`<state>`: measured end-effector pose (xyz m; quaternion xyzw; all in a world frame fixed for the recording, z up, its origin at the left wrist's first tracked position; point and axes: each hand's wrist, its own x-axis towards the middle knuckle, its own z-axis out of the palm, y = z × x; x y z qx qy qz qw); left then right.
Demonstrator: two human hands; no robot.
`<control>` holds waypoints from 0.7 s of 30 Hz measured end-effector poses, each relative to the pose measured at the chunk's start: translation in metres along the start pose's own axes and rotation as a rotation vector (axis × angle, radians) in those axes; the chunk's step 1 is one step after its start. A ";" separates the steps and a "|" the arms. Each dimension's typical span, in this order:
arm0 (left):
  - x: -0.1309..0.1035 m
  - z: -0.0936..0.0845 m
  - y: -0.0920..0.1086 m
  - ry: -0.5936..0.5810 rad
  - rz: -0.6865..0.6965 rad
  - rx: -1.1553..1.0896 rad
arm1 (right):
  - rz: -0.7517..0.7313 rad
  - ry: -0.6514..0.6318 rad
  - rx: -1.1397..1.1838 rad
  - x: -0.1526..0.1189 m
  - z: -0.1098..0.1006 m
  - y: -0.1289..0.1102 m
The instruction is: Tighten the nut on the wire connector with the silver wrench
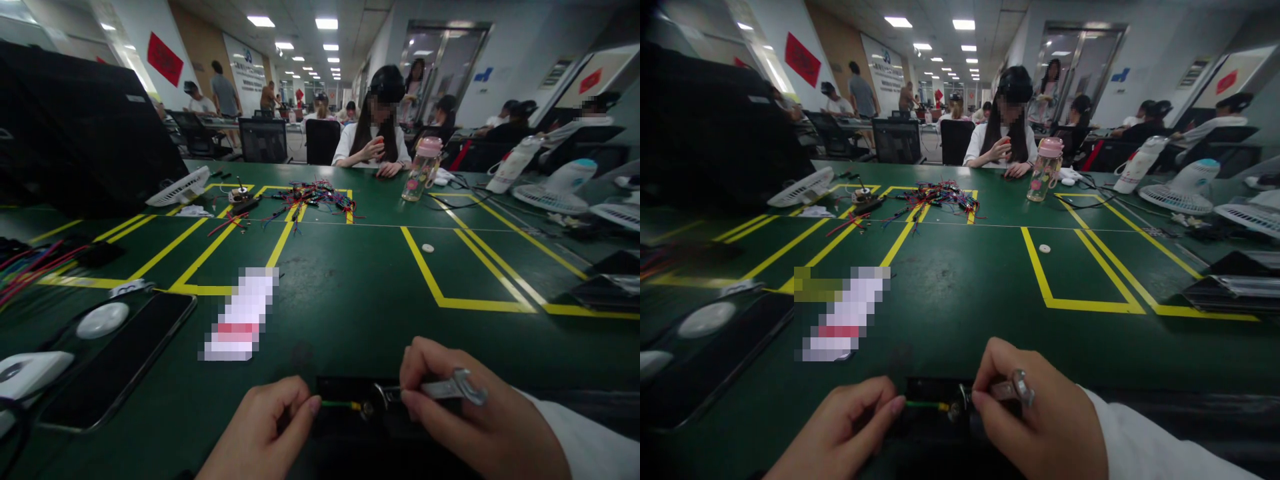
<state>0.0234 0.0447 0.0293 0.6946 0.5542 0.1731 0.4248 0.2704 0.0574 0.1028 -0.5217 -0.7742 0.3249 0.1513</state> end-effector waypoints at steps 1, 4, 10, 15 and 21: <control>0.000 0.000 -0.001 -0.001 0.000 -0.002 | 0.020 0.028 -0.003 -0.002 0.003 0.001; -0.001 0.001 -0.001 0.001 -0.001 0.005 | -0.025 0.052 -0.058 -0.006 0.014 0.005; 0.001 -0.002 0.002 -0.020 -0.016 0.007 | -0.175 0.096 -0.075 -0.003 0.026 0.013; 0.000 -0.002 0.001 -0.011 -0.016 0.017 | -0.181 0.116 -0.100 -0.003 0.029 0.012; -0.002 0.000 0.000 -0.015 -0.014 -0.001 | -0.206 0.095 -0.149 0.001 0.026 0.007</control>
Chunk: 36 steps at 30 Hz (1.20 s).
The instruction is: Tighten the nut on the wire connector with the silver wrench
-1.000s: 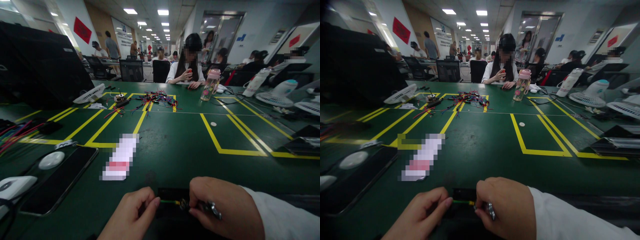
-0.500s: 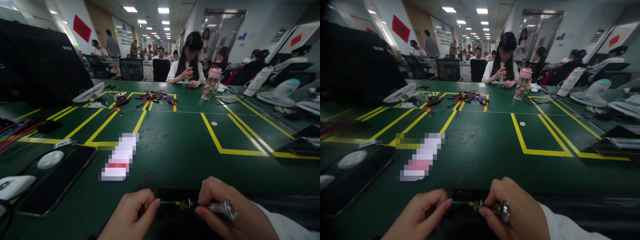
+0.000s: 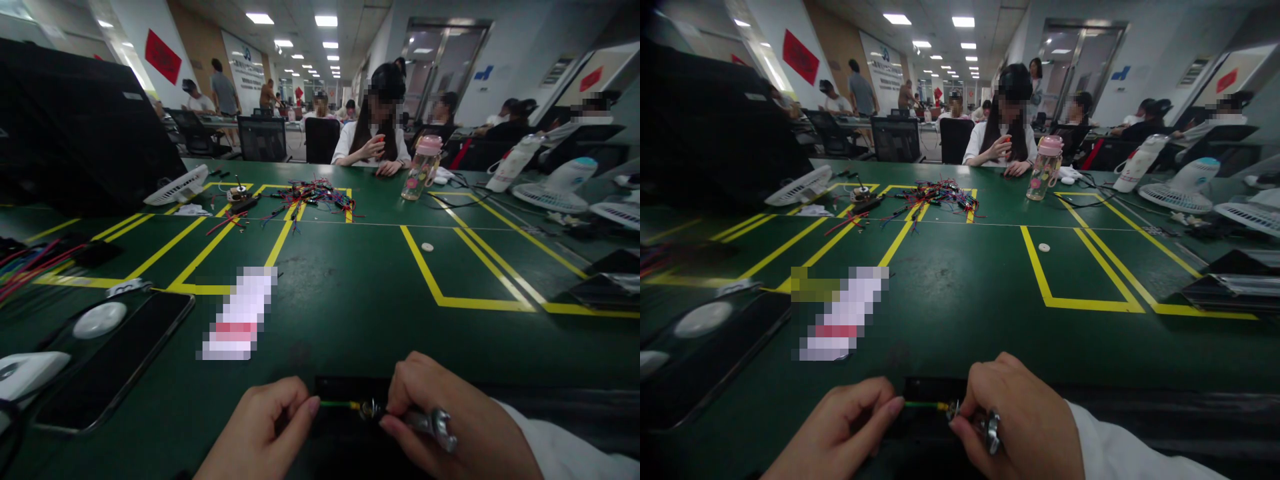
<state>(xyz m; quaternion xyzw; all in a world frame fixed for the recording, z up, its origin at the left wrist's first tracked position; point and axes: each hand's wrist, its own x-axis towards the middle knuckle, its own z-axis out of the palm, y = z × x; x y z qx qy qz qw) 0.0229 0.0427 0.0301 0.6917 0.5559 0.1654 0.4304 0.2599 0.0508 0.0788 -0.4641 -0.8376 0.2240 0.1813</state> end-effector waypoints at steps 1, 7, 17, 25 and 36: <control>0.000 0.000 0.000 0.003 -0.002 -0.002 | -0.016 -0.019 -0.009 0.001 -0.001 0.000; 0.001 0.001 -0.001 0.024 0.006 -0.010 | -0.029 -0.137 -0.029 0.011 -0.012 -0.002; 0.002 0.002 -0.002 0.027 0.003 -0.006 | -0.030 -0.226 0.024 0.019 -0.030 -0.005; 0.002 0.000 0.000 0.013 0.008 -0.008 | 0.198 -0.080 0.117 0.001 -0.021 -0.002; 0.001 0.001 -0.002 0.020 0.006 -0.017 | -0.018 0.016 -0.004 -0.002 0.001 0.003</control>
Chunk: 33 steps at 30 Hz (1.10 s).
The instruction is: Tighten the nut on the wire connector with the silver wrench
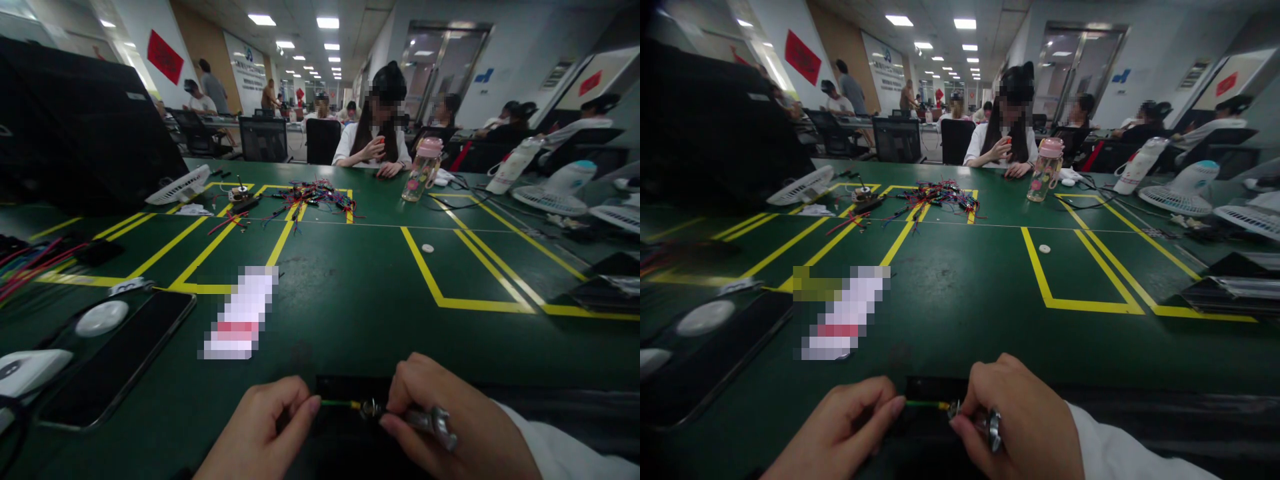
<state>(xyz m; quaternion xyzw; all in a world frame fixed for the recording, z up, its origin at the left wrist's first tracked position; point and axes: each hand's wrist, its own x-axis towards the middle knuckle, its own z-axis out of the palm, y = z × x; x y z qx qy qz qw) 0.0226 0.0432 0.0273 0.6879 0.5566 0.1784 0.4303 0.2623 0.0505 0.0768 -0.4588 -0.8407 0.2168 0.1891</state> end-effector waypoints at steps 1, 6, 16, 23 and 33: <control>0.000 0.000 0.000 -0.002 0.002 0.001 | -0.009 -0.008 -0.006 0.000 0.000 0.000; 0.000 0.000 0.000 -0.003 0.006 0.013 | -0.021 -0.107 -0.013 0.006 -0.006 -0.004; 0.002 0.001 -0.002 0.000 0.011 0.022 | -0.007 -0.225 0.050 0.015 -0.025 -0.011; 0.001 -0.001 -0.002 -0.005 0.008 0.017 | 0.120 -0.138 0.078 0.010 -0.027 -0.004; 0.000 -0.001 -0.001 -0.007 -0.001 0.013 | -0.056 -0.044 -0.017 0.005 -0.007 -0.004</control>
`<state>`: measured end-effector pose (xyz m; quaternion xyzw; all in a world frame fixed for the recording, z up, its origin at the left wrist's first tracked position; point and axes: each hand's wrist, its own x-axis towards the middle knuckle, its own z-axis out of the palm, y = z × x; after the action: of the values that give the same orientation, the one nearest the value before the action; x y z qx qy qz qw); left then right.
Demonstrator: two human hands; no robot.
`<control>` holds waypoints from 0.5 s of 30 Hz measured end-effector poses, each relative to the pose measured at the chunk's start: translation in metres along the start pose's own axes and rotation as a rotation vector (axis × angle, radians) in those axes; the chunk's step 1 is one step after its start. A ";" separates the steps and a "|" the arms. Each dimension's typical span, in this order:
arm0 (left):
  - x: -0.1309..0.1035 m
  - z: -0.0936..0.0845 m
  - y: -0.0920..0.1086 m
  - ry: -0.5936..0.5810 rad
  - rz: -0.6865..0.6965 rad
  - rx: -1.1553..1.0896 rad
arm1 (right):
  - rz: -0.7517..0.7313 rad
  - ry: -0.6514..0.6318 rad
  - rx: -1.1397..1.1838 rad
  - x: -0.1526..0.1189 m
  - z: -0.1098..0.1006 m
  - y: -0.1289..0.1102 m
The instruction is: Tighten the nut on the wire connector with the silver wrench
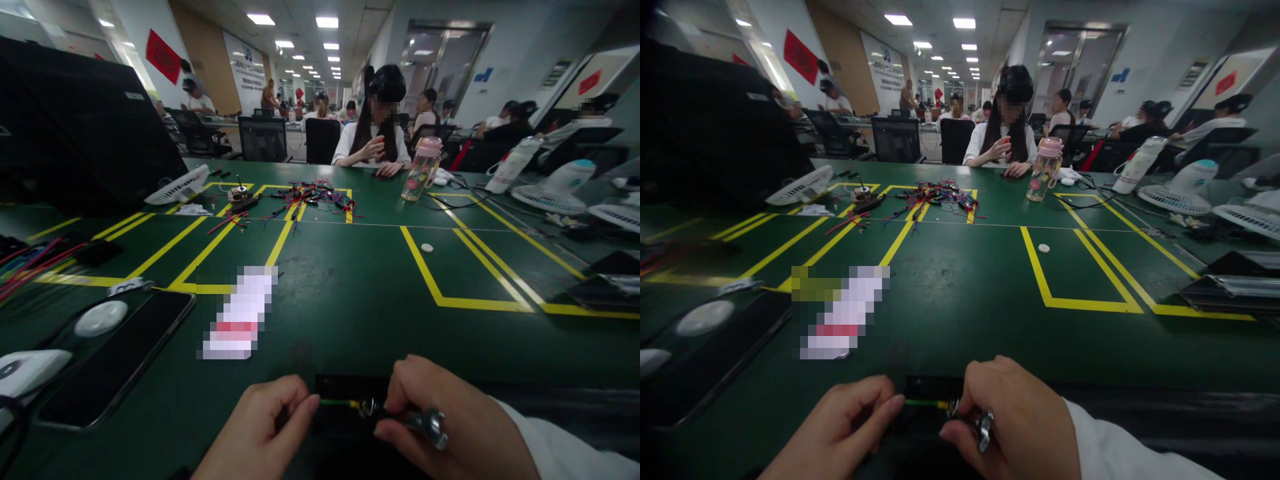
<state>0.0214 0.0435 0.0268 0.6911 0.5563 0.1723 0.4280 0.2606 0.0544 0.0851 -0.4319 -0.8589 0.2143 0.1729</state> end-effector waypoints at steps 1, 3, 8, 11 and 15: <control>0.000 0.000 0.000 -0.003 -0.001 -0.002 | -0.011 0.002 0.000 0.000 0.001 0.000; 0.000 0.000 0.001 -0.002 -0.004 -0.005 | -0.021 0.004 0.003 0.000 0.002 0.000; -0.001 0.000 0.003 -0.004 -0.010 -0.001 | 0.020 -0.066 -0.015 0.001 0.000 -0.002; -0.001 -0.001 0.005 -0.004 -0.015 0.004 | 0.050 -0.115 -0.026 0.005 -0.003 -0.005; 0.000 -0.001 0.005 0.003 -0.018 0.006 | 0.063 -0.161 -0.014 0.011 -0.009 -0.008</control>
<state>0.0235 0.0439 0.0313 0.6872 0.5636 0.1678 0.4266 0.2536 0.0610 0.0981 -0.4414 -0.8574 0.2476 0.0932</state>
